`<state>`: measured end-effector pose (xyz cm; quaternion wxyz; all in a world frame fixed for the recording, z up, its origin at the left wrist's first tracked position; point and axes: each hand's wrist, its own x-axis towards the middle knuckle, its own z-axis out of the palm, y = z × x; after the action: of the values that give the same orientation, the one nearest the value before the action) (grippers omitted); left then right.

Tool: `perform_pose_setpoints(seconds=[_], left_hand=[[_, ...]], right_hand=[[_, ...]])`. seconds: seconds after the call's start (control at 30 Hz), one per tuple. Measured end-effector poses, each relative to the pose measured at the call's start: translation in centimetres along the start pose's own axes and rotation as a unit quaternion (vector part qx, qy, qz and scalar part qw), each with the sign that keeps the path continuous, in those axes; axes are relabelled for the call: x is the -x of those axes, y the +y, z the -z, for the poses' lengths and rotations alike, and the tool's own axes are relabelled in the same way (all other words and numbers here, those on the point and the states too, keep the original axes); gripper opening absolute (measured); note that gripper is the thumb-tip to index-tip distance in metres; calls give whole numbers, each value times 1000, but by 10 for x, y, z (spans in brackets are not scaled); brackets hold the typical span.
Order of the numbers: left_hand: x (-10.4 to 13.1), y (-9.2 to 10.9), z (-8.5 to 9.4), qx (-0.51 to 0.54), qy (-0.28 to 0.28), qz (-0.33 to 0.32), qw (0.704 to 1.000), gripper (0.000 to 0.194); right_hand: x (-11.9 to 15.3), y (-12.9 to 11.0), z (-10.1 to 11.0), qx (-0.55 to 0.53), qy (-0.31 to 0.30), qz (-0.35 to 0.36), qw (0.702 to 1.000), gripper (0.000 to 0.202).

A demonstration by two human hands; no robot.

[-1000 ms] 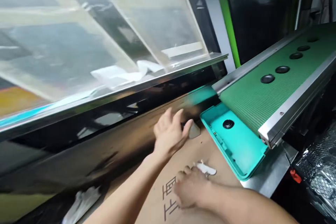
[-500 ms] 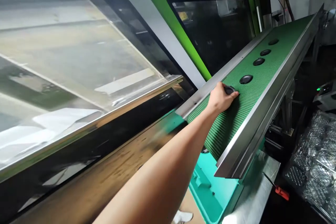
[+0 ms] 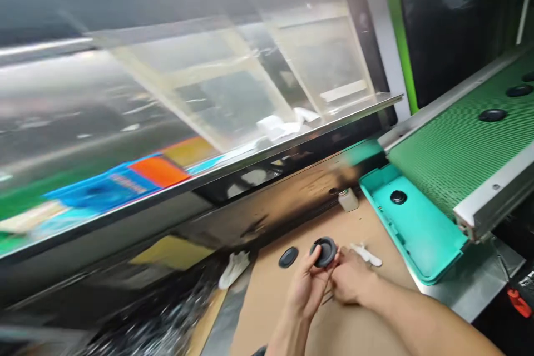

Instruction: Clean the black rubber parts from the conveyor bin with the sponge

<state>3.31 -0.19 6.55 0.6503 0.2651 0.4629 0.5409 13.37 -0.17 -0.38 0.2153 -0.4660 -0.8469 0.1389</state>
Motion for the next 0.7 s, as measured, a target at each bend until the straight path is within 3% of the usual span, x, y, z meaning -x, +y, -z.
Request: perform_pose_setpoints(seconds=[0.1, 0.2, 0.3, 0.4, 0.53, 0.7], left_hand=[[-4, -5, 38, 69, 11, 43, 997, 19], [-8, -7, 55, 156, 14, 50, 986, 18], [-8, -7, 62, 249, 15, 63, 966, 20], [-8, -5, 66, 323, -19, 80, 943, 36], [-12, -1, 71, 373, -31, 108, 921, 62], [-14, 3, 74, 414, 10, 153, 897, 47]], right_hand=[[9, -5, 19, 50, -14, -10, 999, 27], [15, -11, 37, 78, -25, -1, 997, 27], [17, -15, 47, 123, -44, -61, 990, 31], [13, -14, 49, 161, -72, -113, 978, 33], [6, -9, 42, 162, -61, -105, 979, 37], [5, -5, 34, 160, -43, -98, 981, 36]])
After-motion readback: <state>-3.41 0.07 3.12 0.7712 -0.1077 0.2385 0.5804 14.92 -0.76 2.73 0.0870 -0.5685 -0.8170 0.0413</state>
